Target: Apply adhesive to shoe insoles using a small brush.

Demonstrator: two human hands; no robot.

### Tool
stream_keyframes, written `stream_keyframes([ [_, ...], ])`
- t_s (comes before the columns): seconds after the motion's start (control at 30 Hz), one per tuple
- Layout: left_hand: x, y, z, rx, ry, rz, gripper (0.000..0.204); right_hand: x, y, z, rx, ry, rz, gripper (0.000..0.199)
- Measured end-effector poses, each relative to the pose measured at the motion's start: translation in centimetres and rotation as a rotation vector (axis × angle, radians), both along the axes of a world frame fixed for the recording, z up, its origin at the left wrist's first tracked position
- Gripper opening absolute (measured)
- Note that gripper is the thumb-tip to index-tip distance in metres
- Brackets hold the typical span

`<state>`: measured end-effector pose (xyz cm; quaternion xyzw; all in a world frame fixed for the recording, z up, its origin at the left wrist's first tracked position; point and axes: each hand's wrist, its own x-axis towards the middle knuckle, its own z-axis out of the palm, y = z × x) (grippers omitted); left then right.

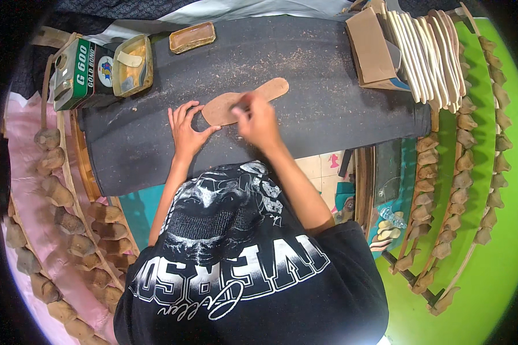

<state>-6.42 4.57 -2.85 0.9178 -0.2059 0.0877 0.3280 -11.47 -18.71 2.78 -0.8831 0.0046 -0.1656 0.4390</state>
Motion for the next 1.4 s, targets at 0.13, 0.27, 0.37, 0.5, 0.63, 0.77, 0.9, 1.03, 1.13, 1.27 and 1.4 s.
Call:
stream_keyframes([
  [0.13,0.0,0.0,0.0,0.004,-0.001,0.001,0.074,2.7,-8.3,-1.7,0.298,-0.078,-0.427,0.028],
  [0.27,-0.2,0.3,-0.1,0.026,0.014,0.003,0.074,3.2,-10.5,0.4,0.043,-0.116,-0.498,0.022],
  [0.37,-0.3,0.3,-0.1,0.027,0.024,0.01,0.074,1.9,-6.1,-0.1,-0.329,-0.19,-0.178,0.02],
  [0.5,-0.1,0.1,-0.1,0.016,0.016,0.006,0.074,-1.0,1.9,0.8,-0.165,-0.117,0.146,0.022],
  [0.63,-0.2,0.1,-0.1,0.003,0.009,0.008,0.073,-0.1,1.1,-0.5,0.203,0.113,-0.045,0.023],
  [0.77,-0.2,0.1,0.0,0.008,0.001,0.012,0.073,1.4,-7.1,-0.3,0.144,-0.055,-0.376,0.02],
  [0.9,-0.2,0.3,0.0,0.02,0.018,0.008,0.073,1.4,-9.3,0.6,-0.166,-0.146,-0.393,0.023],
  [1.03,-0.1,0.2,0.0,0.025,0.009,0.002,0.073,-0.9,-2.3,0.2,-0.281,-0.091,-0.077,0.023],
  [1.13,0.1,0.1,-0.4,0.008,0.012,-0.001,0.073,-1.8,1.9,0.2,0.138,0.03,0.082,0.017],
  [1.27,-0.2,0.2,-0.1,0.022,0.007,0.008,0.074,-0.6,-1.6,-2.5,0.523,0.256,-0.17,0.031],
  [1.4,-0.2,0.1,0.2,0.024,0.013,0.002,0.074,1.1,-10.9,-3.4,0.536,-0.031,-0.453,0.03],
])
